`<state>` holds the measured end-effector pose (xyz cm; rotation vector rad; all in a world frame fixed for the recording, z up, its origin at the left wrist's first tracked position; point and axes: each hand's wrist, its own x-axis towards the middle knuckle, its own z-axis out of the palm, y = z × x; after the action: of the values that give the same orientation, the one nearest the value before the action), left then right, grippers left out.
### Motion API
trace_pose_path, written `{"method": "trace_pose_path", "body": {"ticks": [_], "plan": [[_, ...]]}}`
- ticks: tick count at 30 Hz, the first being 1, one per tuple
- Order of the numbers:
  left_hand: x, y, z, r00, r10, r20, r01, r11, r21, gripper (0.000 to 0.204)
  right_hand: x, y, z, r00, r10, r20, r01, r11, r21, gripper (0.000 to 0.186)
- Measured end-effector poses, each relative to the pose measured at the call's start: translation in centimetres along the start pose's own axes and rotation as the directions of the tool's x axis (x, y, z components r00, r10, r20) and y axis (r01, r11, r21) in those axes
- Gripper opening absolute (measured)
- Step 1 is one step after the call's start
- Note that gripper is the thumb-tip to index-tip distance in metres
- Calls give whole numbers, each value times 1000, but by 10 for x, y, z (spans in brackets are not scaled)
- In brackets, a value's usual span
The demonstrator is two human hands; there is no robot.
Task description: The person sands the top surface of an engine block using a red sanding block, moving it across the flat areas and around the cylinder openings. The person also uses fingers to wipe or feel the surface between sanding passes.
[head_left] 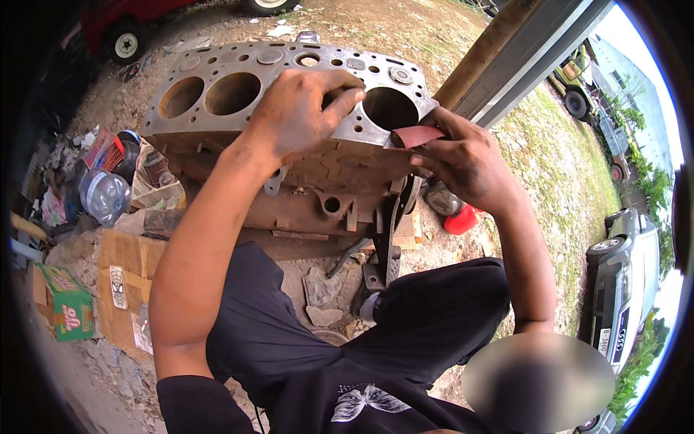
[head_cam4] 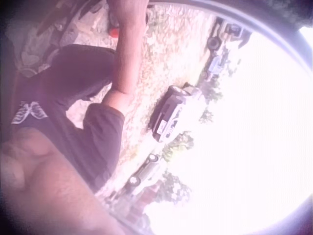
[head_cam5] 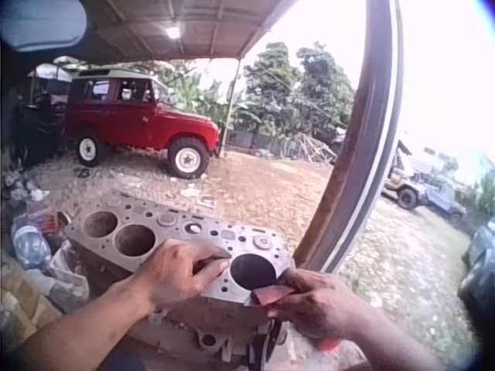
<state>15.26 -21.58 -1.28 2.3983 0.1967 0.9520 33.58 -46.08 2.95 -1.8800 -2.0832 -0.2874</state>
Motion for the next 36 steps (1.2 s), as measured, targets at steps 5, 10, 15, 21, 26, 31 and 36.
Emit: {"method": "trace_pose_path", "body": {"ticks": [5,10,15,21,26,31,36], "plan": [[-5,-4,-6,1000,1,-4,-1,998,-69,32,-16,8,-7,996,62,58,-62,998,-7,21],[0,-6,-2,999,-37,-30,37,999,16,32,14,-3,-5,997,-49,61,54,996,-69,17],[0,0,-13,995,-104,6,105,994,-39,33,-8,13,-10,999,-28,25,28,1000,-5,17],[12,4,-7,974,-224,-2,224,973,-58,39,7,9,-2,995,-85,55,85,996,-3,19],[8,1,-5,964,-263,-25,260,962,-86,42,-1,12,-12,996,-42,78,40,999,21,16],[9,-1,-10,960,-280,-7,277,954,-116,49,2,17,-13,992,-82,99,77,996,53,17],[9,3,-4,959,-282,-22,278,954,-109,46,10,12,-17,990,-74,119,68,996,60,16]]}}
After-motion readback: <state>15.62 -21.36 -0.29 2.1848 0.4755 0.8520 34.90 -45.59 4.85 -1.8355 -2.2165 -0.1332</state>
